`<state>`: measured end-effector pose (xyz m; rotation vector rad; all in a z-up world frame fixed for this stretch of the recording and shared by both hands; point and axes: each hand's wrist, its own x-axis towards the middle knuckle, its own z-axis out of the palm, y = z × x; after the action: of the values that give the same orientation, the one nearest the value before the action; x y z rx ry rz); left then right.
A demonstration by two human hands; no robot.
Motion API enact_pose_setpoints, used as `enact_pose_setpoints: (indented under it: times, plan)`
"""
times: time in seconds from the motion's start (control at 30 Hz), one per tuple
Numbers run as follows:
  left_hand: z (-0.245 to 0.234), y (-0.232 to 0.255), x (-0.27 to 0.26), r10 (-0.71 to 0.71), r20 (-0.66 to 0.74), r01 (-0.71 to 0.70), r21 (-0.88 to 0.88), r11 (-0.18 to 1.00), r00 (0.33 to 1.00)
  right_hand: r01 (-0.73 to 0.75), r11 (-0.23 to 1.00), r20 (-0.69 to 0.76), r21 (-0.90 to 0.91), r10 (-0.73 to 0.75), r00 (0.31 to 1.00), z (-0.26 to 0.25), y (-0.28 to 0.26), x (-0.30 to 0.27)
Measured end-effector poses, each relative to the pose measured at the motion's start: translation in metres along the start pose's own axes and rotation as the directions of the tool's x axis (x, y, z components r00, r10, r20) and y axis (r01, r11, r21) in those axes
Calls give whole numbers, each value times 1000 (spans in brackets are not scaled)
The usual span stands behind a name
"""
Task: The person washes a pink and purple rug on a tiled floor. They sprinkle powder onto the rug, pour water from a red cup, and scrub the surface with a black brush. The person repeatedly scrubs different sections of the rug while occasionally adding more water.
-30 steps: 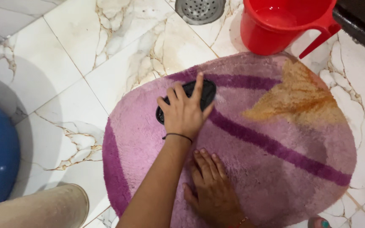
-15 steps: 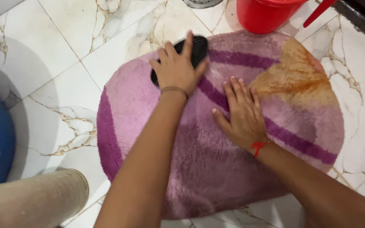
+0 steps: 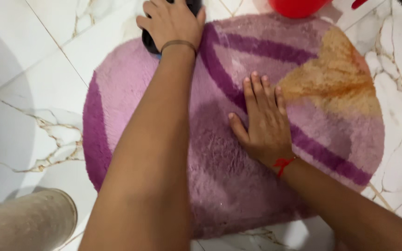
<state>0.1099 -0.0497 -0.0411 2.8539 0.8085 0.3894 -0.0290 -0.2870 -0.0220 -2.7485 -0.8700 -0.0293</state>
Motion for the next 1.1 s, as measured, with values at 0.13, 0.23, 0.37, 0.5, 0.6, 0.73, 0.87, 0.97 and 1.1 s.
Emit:
enact_pose_setpoints:
  times: [0.13,0.23,0.37,0.5,0.6,0.73,0.87,0.97,1.1]
  plan:
    - [-9,19,-6,96,-9,-95,80,992,995,-49,999,4,12,49,999,-1,-1,4]
    - [-19,23,-88,283,-170,-283,24,959,944,-25,999,-19,43,25,1000,-1,1,2]
    - [-41,12,-131,399,54,-397,-45,917,916,-3,1000,-32,29,4,999,-1,2,0]
    - [-19,12,-89,325,68,-326,-3,945,943,-3,999,-46,32,5,999,1,1,-2]
    - [1,16,-45,223,-103,-220,40,975,969,-24,999,-43,40,25,999,2,-2,-6]
    - [-12,23,9,23,122,-26,25,999,992,-52,998,-45,30,53,998,2,1,2]
    - [-43,38,-43,225,237,-206,-103,973,945,-49,998,-36,43,50,998,4,5,4]
    - [-63,40,-134,424,166,-447,137,884,890,-18,1000,-42,7,18,999,5,7,2]
    - [-43,-11,-105,297,150,-299,-7,954,943,-31,999,-20,30,31,999,1,3,-3]
